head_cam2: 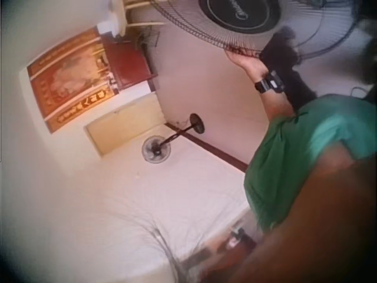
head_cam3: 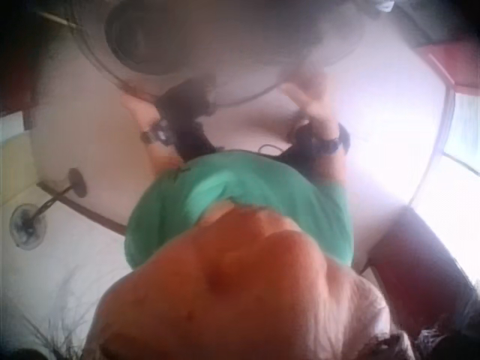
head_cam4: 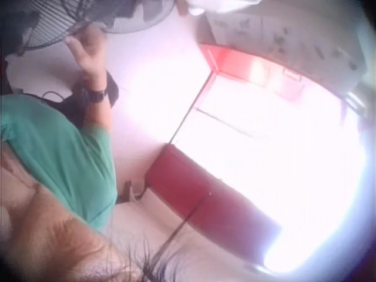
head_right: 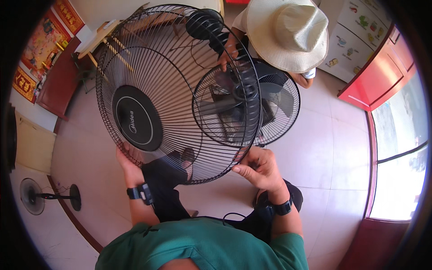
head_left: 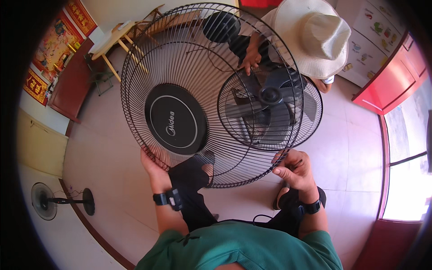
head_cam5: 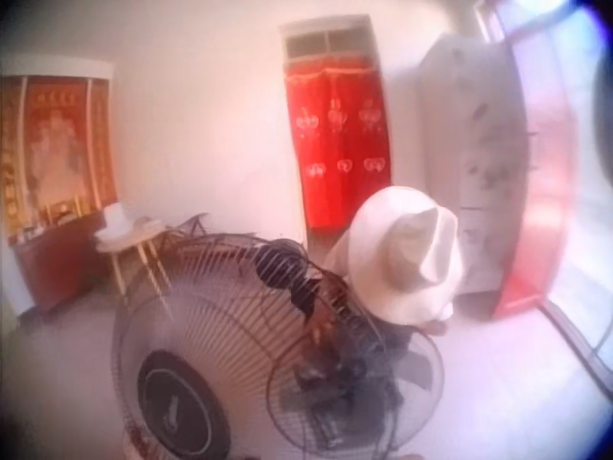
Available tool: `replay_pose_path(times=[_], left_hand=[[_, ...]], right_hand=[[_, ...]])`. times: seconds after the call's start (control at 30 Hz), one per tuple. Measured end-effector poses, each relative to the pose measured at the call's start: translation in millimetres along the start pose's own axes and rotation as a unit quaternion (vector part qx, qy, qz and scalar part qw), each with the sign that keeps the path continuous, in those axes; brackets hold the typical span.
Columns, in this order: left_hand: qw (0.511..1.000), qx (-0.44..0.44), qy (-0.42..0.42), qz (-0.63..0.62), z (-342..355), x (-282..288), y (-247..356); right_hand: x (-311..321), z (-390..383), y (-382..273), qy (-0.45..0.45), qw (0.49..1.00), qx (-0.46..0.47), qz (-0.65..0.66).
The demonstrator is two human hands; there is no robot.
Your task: The person uses a screwdriver to loosen and tighten the clip on a pedestal fan's grille while being assisted by another person, then removes and reattaches the front protective grille.
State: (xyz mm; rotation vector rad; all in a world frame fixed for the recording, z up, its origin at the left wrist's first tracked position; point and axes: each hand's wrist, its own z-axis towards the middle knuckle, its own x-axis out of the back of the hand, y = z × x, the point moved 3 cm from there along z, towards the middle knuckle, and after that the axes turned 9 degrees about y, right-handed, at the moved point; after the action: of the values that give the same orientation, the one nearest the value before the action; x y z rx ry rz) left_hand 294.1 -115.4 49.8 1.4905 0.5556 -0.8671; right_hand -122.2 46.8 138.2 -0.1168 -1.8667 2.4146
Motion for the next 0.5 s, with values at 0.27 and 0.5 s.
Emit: replay_pose_path(times=[0.27,0.5], left_hand=[[0.926,-0.093,0.348,0.111,6.4,-14.7,-2.4],[0.92,-0.054,0.37,0.118,19.0,21.3,9.0]], right_hand=[[-2.8,39.4,22.9,0.009,0.999,-0.009,-0.05],[-1.8,41.5,41.2,-0.022,0.999,-0.019,-0.022]])
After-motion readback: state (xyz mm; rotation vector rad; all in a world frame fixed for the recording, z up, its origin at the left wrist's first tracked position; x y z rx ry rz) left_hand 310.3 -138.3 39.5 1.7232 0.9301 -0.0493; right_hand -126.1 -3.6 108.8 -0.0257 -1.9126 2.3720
